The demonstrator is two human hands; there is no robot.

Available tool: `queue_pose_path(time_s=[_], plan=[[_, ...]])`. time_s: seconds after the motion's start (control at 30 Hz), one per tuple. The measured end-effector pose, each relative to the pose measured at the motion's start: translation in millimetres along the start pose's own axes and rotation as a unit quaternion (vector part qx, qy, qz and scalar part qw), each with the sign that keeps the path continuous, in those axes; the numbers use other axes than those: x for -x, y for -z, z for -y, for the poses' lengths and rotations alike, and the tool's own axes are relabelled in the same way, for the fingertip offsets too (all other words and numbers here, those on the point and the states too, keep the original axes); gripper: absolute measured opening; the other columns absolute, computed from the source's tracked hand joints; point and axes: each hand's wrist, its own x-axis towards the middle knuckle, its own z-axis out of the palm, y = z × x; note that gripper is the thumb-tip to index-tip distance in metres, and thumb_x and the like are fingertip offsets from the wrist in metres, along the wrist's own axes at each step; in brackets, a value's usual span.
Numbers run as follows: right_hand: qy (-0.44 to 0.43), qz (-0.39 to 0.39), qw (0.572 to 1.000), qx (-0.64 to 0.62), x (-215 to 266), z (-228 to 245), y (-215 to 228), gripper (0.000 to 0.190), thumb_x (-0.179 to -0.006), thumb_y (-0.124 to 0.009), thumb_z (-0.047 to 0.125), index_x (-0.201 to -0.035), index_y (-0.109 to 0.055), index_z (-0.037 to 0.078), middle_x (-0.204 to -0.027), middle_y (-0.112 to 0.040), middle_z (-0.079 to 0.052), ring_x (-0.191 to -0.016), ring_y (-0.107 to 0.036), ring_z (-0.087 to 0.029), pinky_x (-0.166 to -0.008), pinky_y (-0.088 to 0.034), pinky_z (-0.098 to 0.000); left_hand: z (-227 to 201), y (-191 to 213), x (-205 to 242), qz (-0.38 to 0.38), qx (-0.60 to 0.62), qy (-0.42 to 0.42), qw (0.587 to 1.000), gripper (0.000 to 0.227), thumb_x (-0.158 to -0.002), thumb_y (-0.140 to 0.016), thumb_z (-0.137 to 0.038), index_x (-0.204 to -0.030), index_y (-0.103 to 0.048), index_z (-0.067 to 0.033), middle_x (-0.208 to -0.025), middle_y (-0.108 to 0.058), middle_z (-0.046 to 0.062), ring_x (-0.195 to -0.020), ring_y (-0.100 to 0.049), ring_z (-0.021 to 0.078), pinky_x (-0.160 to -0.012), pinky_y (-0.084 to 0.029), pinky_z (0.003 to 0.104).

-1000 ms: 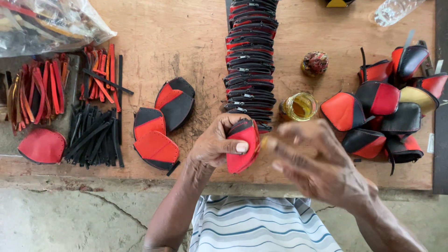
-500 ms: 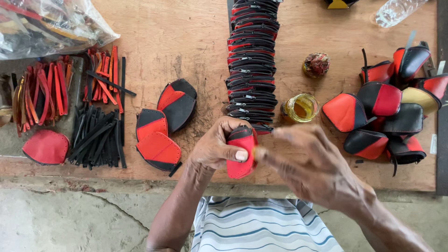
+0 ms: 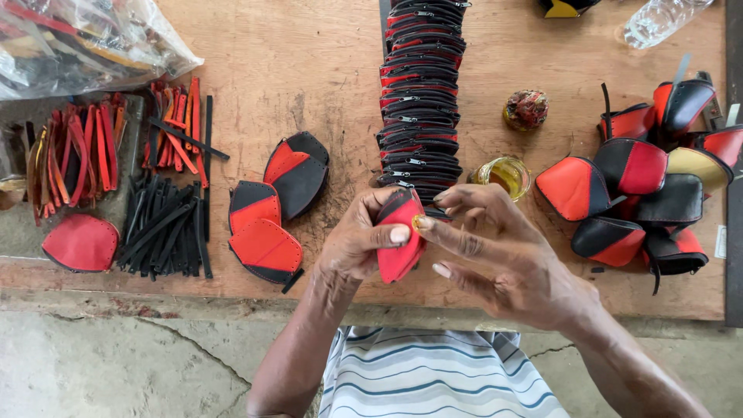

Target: The person applies a yellow substance from a small jar to the edges of red and black leather pouches using a small applicator. They handle each pouch one at a time, turning it to coat different edges, and place the treated pouches into a growing stack on the table.

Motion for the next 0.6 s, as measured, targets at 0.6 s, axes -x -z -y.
queue_pose_path(time_s=[0.6], plan=[[-0.132, 0.107, 0.930, 0.326, -4, -34, 70, 0.049, -0.071, -0.080, 0.032, -0.117, -0.075, 0.015, -0.151, -0.039, -0.008, -0.132, -0.031, -0.036, -0.110, -0.039, -0.0492, -10, -26, 13, -0.005, 0.014, -0.020, 1.000, 0.058, -0.084, -0.085, 0.000, -0.131, -0.053, 0.0081, -0.110, -0.069, 0.013, -0.100, -0.069, 0.0188, -0.090, -0.058, 0.031]])
